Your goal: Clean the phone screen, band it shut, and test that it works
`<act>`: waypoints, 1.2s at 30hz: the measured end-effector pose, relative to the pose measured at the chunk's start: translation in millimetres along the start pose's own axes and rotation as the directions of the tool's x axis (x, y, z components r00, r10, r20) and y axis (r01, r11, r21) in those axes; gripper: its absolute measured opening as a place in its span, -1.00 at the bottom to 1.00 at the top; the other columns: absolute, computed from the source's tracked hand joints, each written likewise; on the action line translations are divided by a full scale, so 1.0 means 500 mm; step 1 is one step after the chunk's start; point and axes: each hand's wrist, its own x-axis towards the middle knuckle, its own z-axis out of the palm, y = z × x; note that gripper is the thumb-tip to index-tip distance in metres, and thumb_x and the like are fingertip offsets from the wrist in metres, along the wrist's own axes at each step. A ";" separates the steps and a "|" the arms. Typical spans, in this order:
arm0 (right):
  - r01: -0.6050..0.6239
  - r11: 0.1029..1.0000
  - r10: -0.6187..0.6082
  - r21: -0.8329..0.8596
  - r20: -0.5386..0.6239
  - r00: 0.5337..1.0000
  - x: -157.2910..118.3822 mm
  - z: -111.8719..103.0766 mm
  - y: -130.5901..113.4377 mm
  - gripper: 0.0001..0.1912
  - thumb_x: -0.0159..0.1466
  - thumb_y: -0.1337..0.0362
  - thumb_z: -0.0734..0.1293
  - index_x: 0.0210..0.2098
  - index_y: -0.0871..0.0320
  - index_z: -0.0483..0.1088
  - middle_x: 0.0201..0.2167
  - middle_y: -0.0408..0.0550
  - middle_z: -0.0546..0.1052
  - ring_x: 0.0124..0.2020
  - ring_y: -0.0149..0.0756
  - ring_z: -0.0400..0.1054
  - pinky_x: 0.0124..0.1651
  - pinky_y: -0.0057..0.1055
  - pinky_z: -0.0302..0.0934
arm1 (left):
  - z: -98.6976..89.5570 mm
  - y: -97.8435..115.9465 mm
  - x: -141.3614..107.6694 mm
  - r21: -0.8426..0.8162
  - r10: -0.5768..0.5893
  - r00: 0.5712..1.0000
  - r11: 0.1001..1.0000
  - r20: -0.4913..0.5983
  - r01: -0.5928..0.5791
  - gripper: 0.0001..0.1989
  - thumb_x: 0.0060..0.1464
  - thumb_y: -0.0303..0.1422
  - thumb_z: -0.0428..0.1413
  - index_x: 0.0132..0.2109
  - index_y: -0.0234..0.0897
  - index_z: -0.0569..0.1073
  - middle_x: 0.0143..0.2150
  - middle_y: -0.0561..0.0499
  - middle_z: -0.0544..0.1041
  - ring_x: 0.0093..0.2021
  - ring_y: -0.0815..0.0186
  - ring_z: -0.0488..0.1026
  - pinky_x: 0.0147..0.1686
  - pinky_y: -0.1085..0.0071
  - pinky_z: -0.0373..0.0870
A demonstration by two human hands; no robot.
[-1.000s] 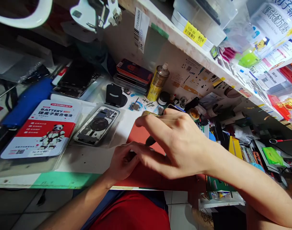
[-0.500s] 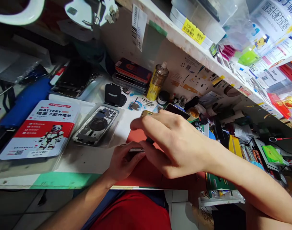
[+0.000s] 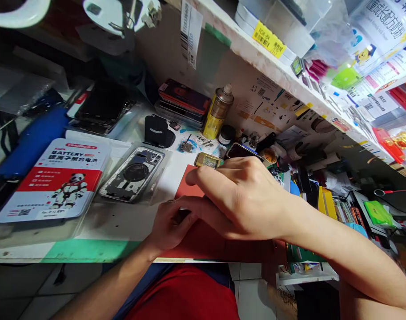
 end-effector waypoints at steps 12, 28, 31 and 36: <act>-0.005 0.999 0.004 0.052 0.016 1.000 -0.002 -0.001 -0.007 -0.90 0.46 0.36 0.32 -0.04 0.18 0.42 -0.42 -0.09 0.53 -0.45 -0.28 0.41 -0.37 -0.34 0.26 | -0.002 0.006 0.000 -0.002 0.011 1.000 1.000 0.005 -0.011 -0.94 0.31 -0.43 0.22 -0.11 -0.20 0.58 -0.40 0.09 0.67 -0.56 0.40 0.49 -0.56 0.50 0.31; -0.053 0.997 0.050 0.062 0.045 0.998 -0.001 -0.004 -0.007 -0.89 0.46 0.40 0.29 -0.03 0.18 0.40 -0.34 -0.04 0.59 -0.37 -0.29 0.48 -0.29 -0.36 0.32 | 0.001 0.008 0.008 -0.023 0.016 1.000 1.000 -0.008 -0.016 -0.92 0.28 -0.48 0.25 -0.11 -0.22 0.58 -0.33 0.08 0.71 -0.48 0.43 0.55 -0.49 0.57 0.34; -0.035 0.997 0.032 0.066 0.046 0.998 0.000 -0.003 -0.007 -0.88 0.48 0.41 0.28 -0.02 0.18 0.40 -0.32 -0.02 0.62 -0.35 -0.29 0.51 -0.27 -0.36 0.35 | 0.001 0.011 0.008 -0.024 0.014 1.000 1.000 -0.010 -0.014 -0.91 0.28 -0.49 0.26 -0.11 -0.22 0.57 -0.32 0.08 0.72 -0.46 0.42 0.58 -0.49 0.57 0.33; -0.029 1.000 0.030 -0.004 0.048 0.998 -0.001 -0.001 -0.007 -0.86 0.50 0.35 0.29 0.03 0.20 0.42 -0.37 -0.06 0.60 -0.40 -0.31 0.48 -0.30 -0.36 0.32 | -0.001 0.011 0.009 -0.021 0.008 1.000 1.000 0.003 -0.008 -0.91 0.29 -0.48 0.25 -0.10 -0.21 0.57 -0.33 0.10 0.71 -0.48 0.45 0.56 -0.51 0.58 0.30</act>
